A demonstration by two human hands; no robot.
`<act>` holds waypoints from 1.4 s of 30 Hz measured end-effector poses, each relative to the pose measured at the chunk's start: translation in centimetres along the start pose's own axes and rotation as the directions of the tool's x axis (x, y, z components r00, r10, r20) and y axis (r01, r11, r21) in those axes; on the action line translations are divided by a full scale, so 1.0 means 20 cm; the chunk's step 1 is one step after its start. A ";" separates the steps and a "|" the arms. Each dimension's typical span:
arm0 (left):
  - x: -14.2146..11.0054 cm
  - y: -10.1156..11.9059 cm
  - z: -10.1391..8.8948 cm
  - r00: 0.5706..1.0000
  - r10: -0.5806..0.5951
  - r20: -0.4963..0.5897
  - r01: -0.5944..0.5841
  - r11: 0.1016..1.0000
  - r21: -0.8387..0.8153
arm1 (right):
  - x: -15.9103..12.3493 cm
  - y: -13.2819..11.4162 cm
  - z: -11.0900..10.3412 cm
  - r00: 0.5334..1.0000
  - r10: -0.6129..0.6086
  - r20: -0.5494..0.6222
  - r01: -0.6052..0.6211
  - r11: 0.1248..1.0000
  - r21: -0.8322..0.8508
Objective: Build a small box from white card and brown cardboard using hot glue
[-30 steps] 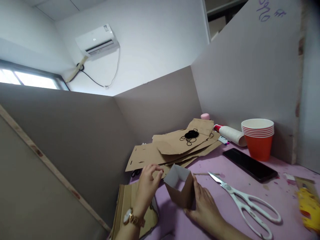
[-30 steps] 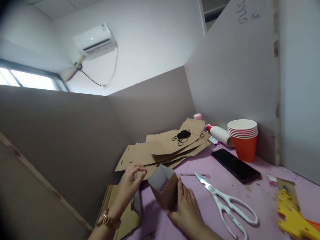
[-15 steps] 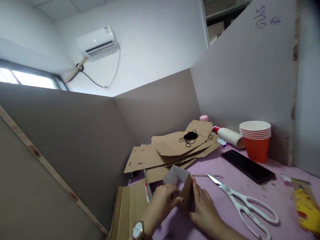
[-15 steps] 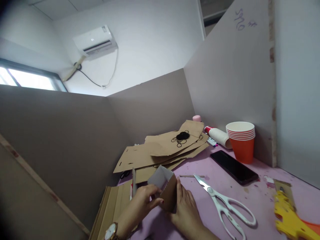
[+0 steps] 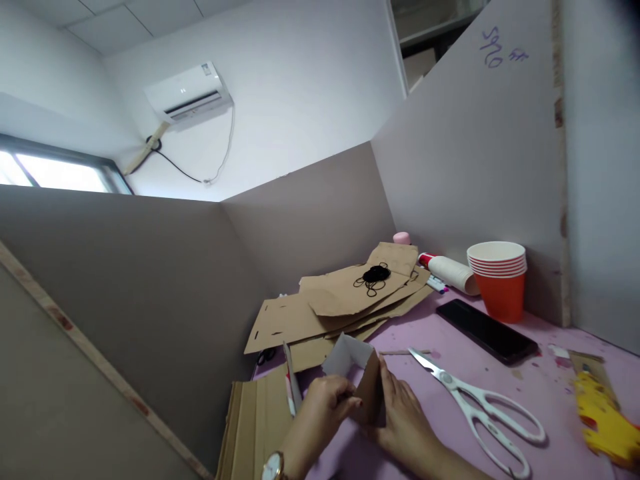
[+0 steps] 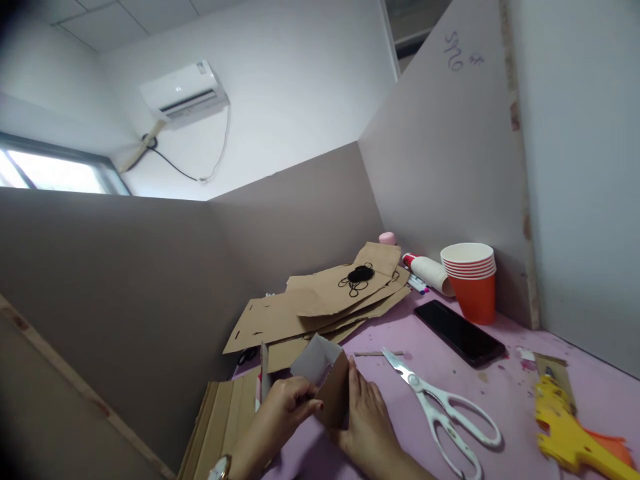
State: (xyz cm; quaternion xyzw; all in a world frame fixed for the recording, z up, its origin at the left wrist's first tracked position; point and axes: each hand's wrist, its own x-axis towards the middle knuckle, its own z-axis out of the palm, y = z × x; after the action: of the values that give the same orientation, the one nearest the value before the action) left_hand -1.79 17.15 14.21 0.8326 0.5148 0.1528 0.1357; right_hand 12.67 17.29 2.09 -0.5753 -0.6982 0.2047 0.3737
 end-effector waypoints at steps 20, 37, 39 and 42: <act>0.04 0.07 -0.04 0.945 -0.218 -0.245 0.089 0.890 -0.447 | 0.00 -0.02 -0.13 0.995 0.081 -0.058 -0.024 0.754 0.657; -0.22 0.18 0.05 0.840 -0.512 -0.178 0.065 0.422 -0.904 | -0.16 -0.15 -0.41 0.988 0.115 0.098 -0.141 0.472 0.870; -0.26 0.23 0.08 0.837 -0.523 -0.160 0.045 0.358 -0.933 | -0.23 -0.14 -0.44 0.986 0.136 0.100 -0.153 0.473 0.868; -0.34 0.31 0.13 0.844 -0.523 -0.120 0.048 0.296 -0.954 | -0.34 -0.12 -0.47 0.976 0.175 0.132 -0.201 0.470 0.859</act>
State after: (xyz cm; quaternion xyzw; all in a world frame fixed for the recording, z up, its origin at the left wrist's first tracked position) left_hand 1.45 8.25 13.53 0.4436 0.4953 0.5595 0.4949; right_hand 18.60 8.77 7.90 -0.3793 -0.4374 0.5749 0.5782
